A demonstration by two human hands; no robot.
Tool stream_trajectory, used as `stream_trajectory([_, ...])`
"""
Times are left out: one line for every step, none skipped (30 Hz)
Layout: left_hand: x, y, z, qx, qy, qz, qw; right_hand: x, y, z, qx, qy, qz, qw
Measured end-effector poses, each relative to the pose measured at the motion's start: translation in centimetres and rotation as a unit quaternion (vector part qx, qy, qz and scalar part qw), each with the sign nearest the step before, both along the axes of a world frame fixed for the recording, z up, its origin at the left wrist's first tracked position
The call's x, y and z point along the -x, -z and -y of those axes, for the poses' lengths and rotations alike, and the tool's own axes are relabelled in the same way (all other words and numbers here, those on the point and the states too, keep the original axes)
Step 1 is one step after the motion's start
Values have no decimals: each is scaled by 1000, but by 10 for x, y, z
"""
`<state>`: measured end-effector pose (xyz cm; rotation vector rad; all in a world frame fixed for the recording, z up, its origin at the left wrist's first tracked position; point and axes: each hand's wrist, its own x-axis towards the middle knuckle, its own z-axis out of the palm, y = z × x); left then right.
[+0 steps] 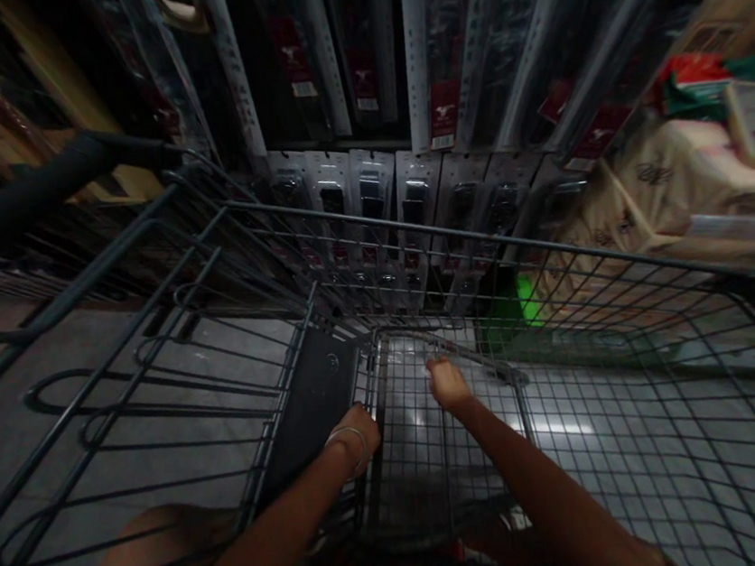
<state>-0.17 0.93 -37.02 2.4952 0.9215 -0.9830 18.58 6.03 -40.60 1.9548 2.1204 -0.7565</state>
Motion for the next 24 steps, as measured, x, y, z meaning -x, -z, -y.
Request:
stream_trajectory([0,-1,0,4,7,-10,1000,4,3,7,9,-13,0,1000])
stream_trajectory([0,-2,-1,9,15,-20,1000,8,5,13,16,-25,-2,1000])
stream_trajectory([-1,-3,-1,12,21,-28,999,10,7,18,22,-37,-4,999])
stream_trajectory([-1,-4,-1,14,25,-33,999,11,8,21,27,-47,-6,998])
stream_trajectory([-1,-5,-2,16,27,-37,999,12,9,22,30,-55,-7,998])
stream_trajectory([-1,-6,-2,19,29,-40,999,11,9,23,32,-63,-7,997])
stream_trajectory([-1,-7,-2,22,31,-43,998,11,9,22,34,-70,-5,997])
stream_trajectory([-1,-7,-3,25,32,-45,998,11,8,22,37,-76,-1,996])
stream_trajectory([-2,-7,-3,28,34,-46,998,11,8,22,39,-82,2,996])
stream_trajectory([-2,-7,-3,30,36,-46,998,11,7,22,40,-88,4,995])
stream_trajectory([-2,-7,-3,31,37,-47,998,11,7,23,44,-93,3,995])
stream_trajectory([-2,-7,-3,31,37,-47,998,11,6,25,50,-100,0,994])
stream_trajectory([-2,-7,-3,30,37,-47,998,11,6,27,58,-107,-5,993])
stream_trajectory([-3,-7,-3,30,37,-47,998,11,5,29,70,-116,-12,991])
stream_trajectory([-3,-7,-3,30,37,-48,998,11,4,30,84,-124,-20,988])
stream_trajectory([-3,-7,-3,30,36,-49,998,10,3,29,96,-131,-31,986])
stream_trajectory([-2,-7,-3,30,36,-49,998,10,0,28,105,-134,-44,984])
stream_trajectory([-2,-7,-3,31,36,-49,998,10,-2,25,106,-133,-58,984])
stream_trajectory([-2,-7,-3,30,36,-49,998,10,-5,21,98,-128,-72,984])
stream_trajectory([-2,-7,-3,29,35,-50,998,11,-9,16,81,-117,-84,986])
stream_trajectory([-2,-8,-3,27,34,-52,998,13,-12,11,58,-104,-94,988])
stream_trajectory([-2,-8,-3,25,34,-53,998,16,-14,6,34,-90,-99,990])
stream_trajectory([-2,-9,-2,22,33,-54,998,20,-15,2,15,-75,-99,992])
stream_trajectory([-2,-9,-2,20,33,-55,998,24,-15,0,5,-62,-93,994])
